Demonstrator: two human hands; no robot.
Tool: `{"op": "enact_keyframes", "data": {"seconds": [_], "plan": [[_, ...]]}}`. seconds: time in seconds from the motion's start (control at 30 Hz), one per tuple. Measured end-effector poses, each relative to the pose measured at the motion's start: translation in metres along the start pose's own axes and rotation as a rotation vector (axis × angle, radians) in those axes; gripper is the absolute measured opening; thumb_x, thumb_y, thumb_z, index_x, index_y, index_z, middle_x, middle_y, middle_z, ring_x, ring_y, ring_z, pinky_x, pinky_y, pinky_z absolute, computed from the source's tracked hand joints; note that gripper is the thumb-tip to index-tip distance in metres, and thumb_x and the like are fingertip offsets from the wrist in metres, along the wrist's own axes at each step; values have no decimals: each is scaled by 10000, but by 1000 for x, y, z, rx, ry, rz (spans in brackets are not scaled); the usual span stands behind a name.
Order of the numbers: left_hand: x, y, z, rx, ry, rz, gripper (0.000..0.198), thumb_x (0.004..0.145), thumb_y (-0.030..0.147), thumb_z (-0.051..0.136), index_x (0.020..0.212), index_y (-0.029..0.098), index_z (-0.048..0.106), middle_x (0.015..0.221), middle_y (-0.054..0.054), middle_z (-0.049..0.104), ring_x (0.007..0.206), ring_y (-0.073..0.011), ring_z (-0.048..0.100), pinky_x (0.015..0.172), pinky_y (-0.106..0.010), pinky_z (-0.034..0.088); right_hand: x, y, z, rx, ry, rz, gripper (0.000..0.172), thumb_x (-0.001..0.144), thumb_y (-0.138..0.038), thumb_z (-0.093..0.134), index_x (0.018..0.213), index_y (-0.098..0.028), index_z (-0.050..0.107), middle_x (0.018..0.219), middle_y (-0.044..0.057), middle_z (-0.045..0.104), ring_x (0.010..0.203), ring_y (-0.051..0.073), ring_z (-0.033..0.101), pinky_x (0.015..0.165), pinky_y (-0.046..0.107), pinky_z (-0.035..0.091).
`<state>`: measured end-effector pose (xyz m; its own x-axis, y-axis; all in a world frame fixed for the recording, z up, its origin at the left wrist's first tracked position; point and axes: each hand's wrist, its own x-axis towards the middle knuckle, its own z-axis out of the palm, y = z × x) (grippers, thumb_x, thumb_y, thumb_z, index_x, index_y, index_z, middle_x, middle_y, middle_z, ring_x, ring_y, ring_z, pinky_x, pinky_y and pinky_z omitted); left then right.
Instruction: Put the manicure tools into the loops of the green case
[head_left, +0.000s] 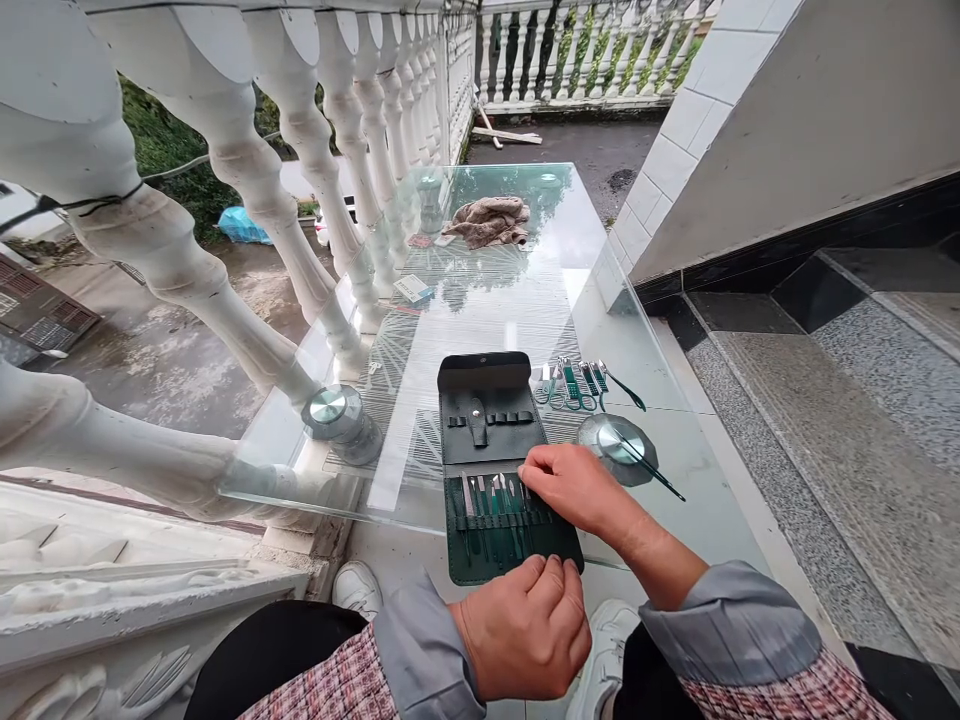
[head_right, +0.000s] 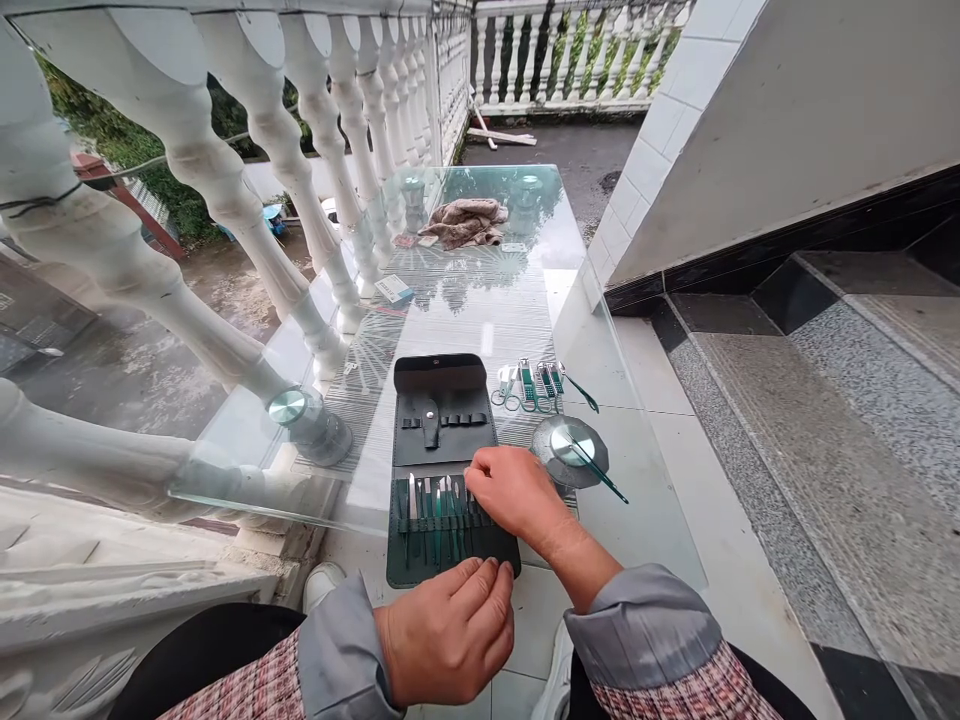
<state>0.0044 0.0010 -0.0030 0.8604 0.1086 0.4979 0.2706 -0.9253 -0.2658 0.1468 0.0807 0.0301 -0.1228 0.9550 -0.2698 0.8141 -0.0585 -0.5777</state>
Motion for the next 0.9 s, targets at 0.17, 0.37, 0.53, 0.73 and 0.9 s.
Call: {"op": "enact_keyframes", "data": {"seconds": [0.17,0.37,0.53,0.73,0.9], "plan": [[1,-2,-1,6,-2,5,228,838,176,464,866,67,663,981,-184,687,862,-260,660,737,-370,518,-5,1,-2,-11,3,-10,173,751,-268,447,598,-209,502,588,-21,549,592,127,455,547,255,277],[0,-3,-2,8,-4,35,232,842,184,466,875,65,663,984,-190,685,858,-262,659,720,-371,520,-5,4,2,53,-6,-74,99,761,-268,467,708,-233,543,596,-37,545,593,130,471,559,251,316],[0,-3,-3,23,-1,18,230,838,185,472,881,67,664,989,-181,686,877,-275,657,747,-388,523,-7,20,-14,224,181,-28,184,762,-361,498,859,-230,583,647,-32,560,594,129,506,586,261,381],[-2,-2,-2,41,19,-3,229,839,179,467,880,65,661,975,-173,690,883,-271,657,756,-386,527,-24,64,-59,203,550,111,269,729,-415,541,895,-219,621,704,1,618,613,146,552,593,277,409],[-2,0,1,61,29,-4,217,848,189,474,890,77,654,1003,-164,686,916,-263,650,803,-398,515,-39,82,-60,-37,457,134,144,717,-357,536,744,-240,616,657,-12,620,609,159,547,583,278,380]]}}
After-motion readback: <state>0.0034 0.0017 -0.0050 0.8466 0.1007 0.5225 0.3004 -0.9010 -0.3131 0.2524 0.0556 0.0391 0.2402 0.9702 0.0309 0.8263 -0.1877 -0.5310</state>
